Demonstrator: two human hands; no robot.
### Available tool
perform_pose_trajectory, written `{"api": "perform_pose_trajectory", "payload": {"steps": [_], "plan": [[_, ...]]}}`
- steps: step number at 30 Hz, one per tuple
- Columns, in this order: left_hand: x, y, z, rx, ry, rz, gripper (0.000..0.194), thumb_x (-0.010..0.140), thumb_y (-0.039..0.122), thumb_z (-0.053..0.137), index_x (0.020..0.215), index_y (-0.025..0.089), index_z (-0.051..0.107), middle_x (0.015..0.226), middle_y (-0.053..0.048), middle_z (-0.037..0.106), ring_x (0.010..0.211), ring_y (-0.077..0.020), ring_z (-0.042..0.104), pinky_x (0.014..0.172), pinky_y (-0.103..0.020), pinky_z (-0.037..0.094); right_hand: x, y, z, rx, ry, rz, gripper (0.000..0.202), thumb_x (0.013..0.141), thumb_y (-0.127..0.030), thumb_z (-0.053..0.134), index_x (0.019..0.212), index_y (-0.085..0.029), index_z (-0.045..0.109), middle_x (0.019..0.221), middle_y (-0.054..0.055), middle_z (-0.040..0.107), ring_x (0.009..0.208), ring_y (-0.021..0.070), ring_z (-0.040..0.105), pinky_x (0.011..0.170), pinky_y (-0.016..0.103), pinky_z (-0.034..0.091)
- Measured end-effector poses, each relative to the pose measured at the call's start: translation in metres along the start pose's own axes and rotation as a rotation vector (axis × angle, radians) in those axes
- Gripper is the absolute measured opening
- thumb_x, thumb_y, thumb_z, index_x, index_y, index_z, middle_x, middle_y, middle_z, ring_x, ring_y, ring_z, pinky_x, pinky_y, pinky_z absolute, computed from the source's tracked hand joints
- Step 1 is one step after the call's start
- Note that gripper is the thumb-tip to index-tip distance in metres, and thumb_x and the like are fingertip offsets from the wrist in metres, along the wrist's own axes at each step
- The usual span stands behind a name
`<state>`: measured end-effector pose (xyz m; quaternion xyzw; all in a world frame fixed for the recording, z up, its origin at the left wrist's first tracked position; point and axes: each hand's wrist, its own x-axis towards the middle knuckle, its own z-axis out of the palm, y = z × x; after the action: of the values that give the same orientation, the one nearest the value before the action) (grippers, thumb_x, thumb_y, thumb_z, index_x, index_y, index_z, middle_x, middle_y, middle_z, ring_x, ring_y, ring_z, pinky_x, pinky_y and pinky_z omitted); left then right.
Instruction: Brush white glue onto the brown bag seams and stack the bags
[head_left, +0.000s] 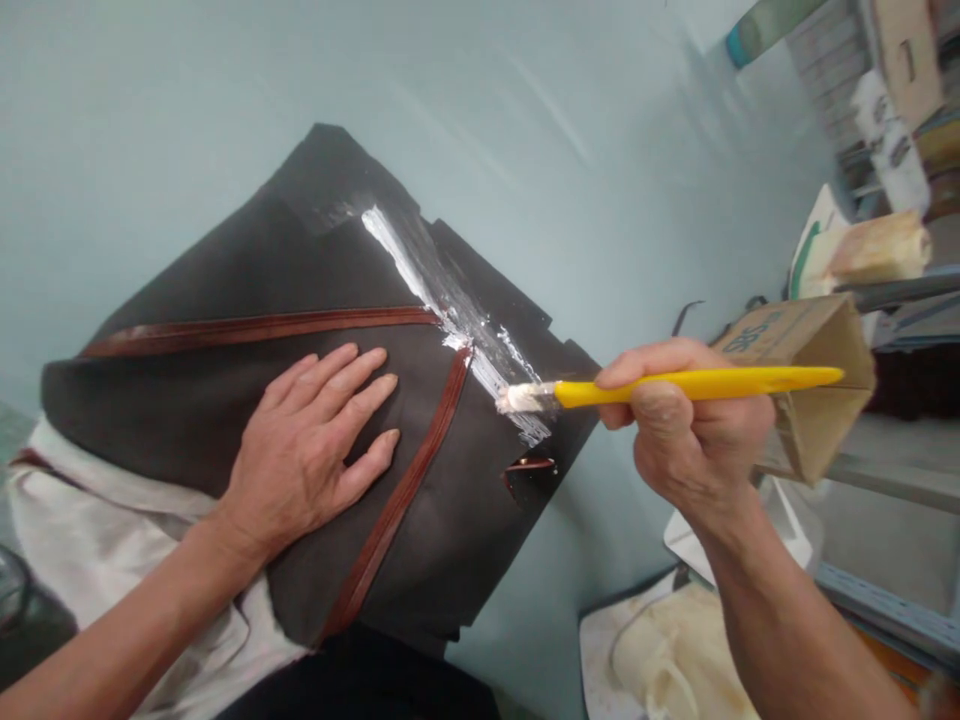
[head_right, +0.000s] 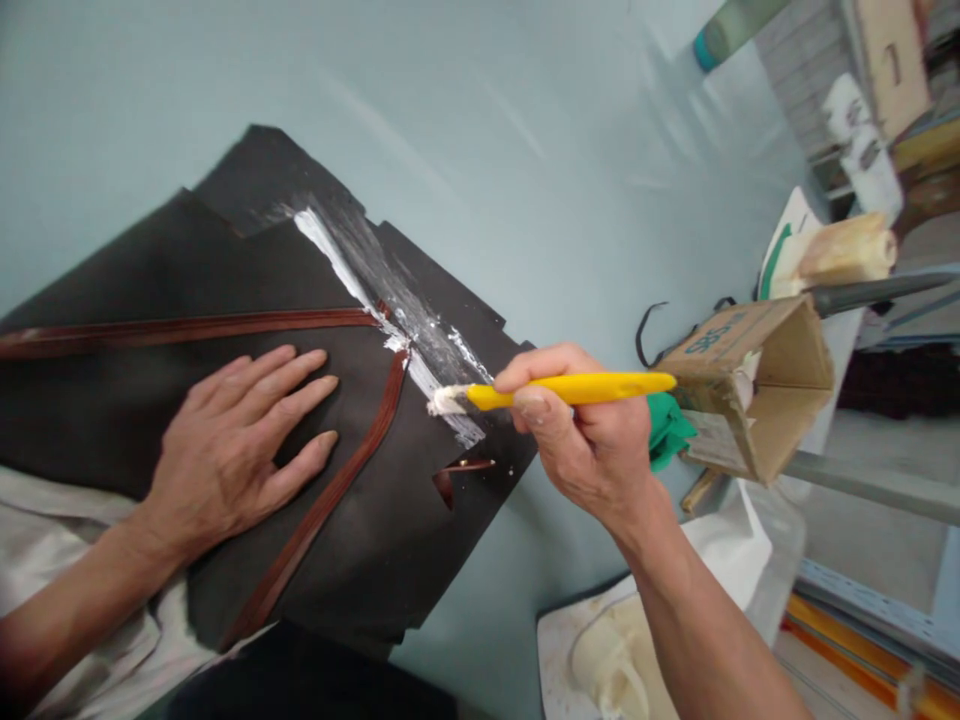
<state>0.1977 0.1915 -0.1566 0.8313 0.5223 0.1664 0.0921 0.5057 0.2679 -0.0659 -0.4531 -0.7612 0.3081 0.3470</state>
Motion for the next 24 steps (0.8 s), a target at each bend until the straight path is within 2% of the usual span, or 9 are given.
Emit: {"api": "perform_pose_trajectory", "payload": {"steps": [2,4,8,12,16,17,21,24], "plan": [[-0.001,0.0,0.0,-0.01,-0.003,-0.002,0.043,0.101,0.035,0.057,0.14,0.017,0.058,0.152,-0.016,0.062,0.143,-0.0369,0.056,0.117,-0.056,0.046,-0.001,-0.002,-0.002,-0.026,-0.098,0.025,0.02,0.105,-0.036,0.062,0.099,-0.023,0.076,0.063,-0.004,0.064,0.048,0.0098,0.056,0.043,0.023,0.044],[-0.002,0.0,0.0,-0.014,-0.002,-0.005,0.043,0.101,0.034,0.058,0.14,0.016,0.059,0.152,-0.016,0.062,0.143,-0.0369,0.056,0.118,-0.056,0.045,0.0,-0.004,-0.003,-0.059,-0.118,0.023,0.021,0.105,-0.037,0.062,0.098,-0.023,0.076,0.064,-0.003,0.064,0.049,0.0099,0.057,0.043,0.022,0.044],[-0.003,0.0,-0.001,-0.013,-0.009,-0.003,0.043,0.1,0.034,0.058,0.14,0.015,0.059,0.152,-0.017,0.062,0.144,-0.0367,0.055,0.118,-0.055,0.044,0.007,-0.005,0.002,-0.078,0.027,-0.016,0.022,0.105,-0.037,0.062,0.099,-0.022,0.076,0.063,-0.003,0.063,0.049,0.0105,0.058,0.045,0.023,0.045],[-0.002,0.001,-0.001,-0.009,-0.02,-0.016,0.043,0.1,0.033,0.058,0.14,0.016,0.059,0.153,-0.016,0.061,0.145,-0.0351,0.054,0.119,-0.054,0.043,0.012,-0.006,0.009,-0.086,-0.044,0.009,0.025,0.106,-0.038,0.06,0.095,-0.021,0.075,0.066,-0.002,0.065,0.05,0.0095,0.058,0.046,0.022,0.047],[-0.002,0.001,-0.001,-0.031,-0.024,-0.032,0.043,0.1,0.032,0.059,0.141,0.019,0.059,0.155,-0.014,0.06,0.147,-0.0323,0.053,0.121,-0.052,0.042,0.018,-0.008,0.021,-0.091,0.146,-0.005,0.029,0.107,-0.041,0.058,0.095,-0.021,0.075,0.062,-0.003,0.063,0.049,0.0097,0.057,0.047,0.023,0.047],[-0.002,0.001,-0.001,-0.035,-0.025,-0.034,0.043,0.1,0.032,0.058,0.141,0.019,0.058,0.155,-0.014,0.06,0.148,-0.0319,0.052,0.122,-0.052,0.042,0.019,-0.009,0.024,-0.085,0.15,-0.011,0.029,0.107,-0.042,0.058,0.095,-0.021,0.075,0.062,-0.004,0.063,0.049,0.0096,0.057,0.047,0.023,0.047],[-0.003,0.001,-0.003,-0.035,-0.031,-0.045,0.042,0.101,0.034,0.056,0.142,0.022,0.055,0.157,-0.012,0.059,0.148,-0.0315,0.052,0.122,-0.052,0.043,0.019,-0.003,0.032,-0.121,-0.014,-0.056,0.017,0.104,-0.034,0.064,0.098,-0.023,0.075,0.072,-0.002,0.071,0.052,0.0101,0.06,0.049,0.024,0.048],[-0.002,0.002,-0.005,-0.052,-0.074,-0.068,0.044,0.101,0.033,0.056,0.144,0.025,0.052,0.158,-0.01,0.058,0.15,-0.031,0.051,0.123,-0.052,0.042,0.012,0.006,0.033,-0.117,0.019,-0.135,0.009,0.102,-0.03,0.066,0.102,-0.026,0.074,0.08,0.001,0.076,0.058,0.0137,0.066,0.052,0.028,0.051]]}}
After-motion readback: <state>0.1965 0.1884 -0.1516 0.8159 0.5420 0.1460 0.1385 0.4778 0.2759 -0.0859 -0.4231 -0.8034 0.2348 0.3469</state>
